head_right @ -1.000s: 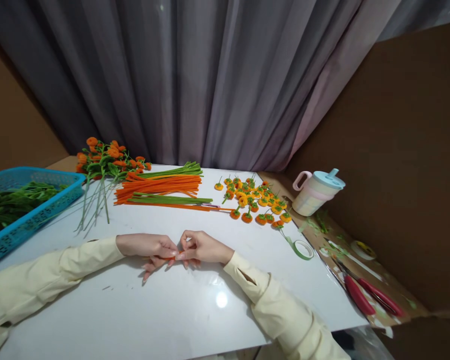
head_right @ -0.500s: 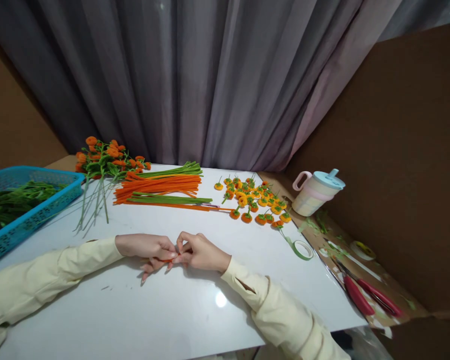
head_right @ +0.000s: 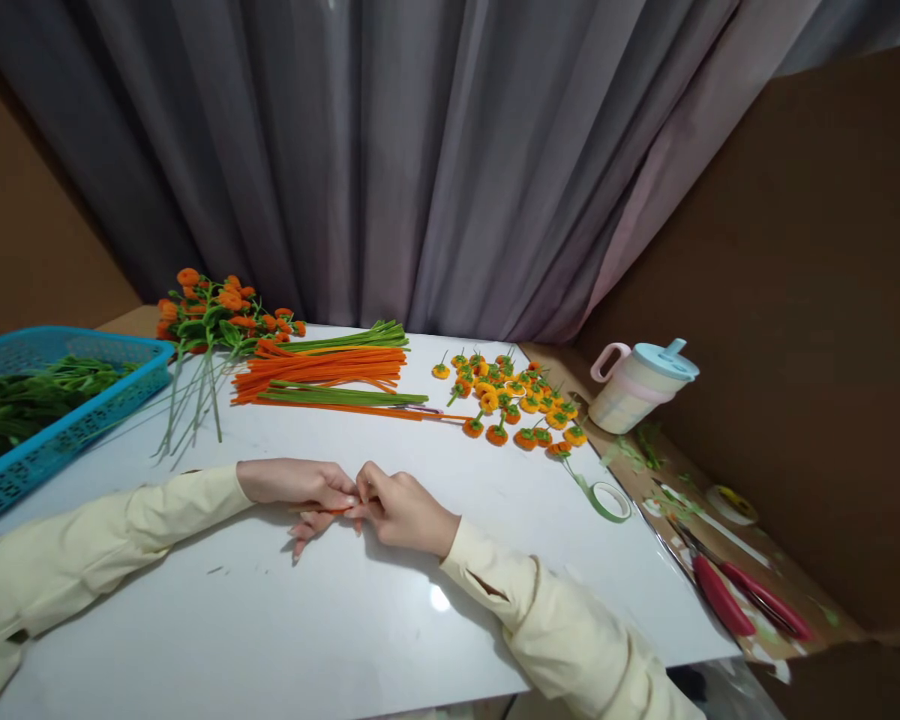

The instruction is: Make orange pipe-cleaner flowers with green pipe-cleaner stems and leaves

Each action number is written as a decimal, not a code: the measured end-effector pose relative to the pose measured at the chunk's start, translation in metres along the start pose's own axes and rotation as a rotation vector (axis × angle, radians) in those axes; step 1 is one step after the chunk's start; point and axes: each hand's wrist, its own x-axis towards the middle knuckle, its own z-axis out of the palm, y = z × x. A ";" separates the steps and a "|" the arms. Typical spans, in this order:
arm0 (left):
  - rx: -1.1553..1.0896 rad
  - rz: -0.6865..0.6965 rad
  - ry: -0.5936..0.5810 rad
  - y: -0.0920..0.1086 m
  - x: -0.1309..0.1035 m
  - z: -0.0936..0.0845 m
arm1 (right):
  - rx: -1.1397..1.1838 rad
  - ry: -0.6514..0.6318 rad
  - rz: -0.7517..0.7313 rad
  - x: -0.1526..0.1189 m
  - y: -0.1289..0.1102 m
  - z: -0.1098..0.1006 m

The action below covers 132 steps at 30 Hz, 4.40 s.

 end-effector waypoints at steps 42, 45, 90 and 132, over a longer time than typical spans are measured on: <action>0.028 -0.019 -0.023 0.003 0.000 0.000 | 0.050 -0.036 0.059 -0.001 0.001 0.002; 0.025 -0.006 -0.011 0.004 -0.001 0.001 | 0.041 -0.049 0.083 -0.001 0.000 0.001; 0.031 0.027 -0.003 -0.001 -0.001 -0.005 | -0.431 -0.130 -0.017 -0.005 -0.008 0.002; 1.531 0.297 0.828 -0.021 0.009 0.010 | -0.328 0.185 0.020 0.005 0.026 0.012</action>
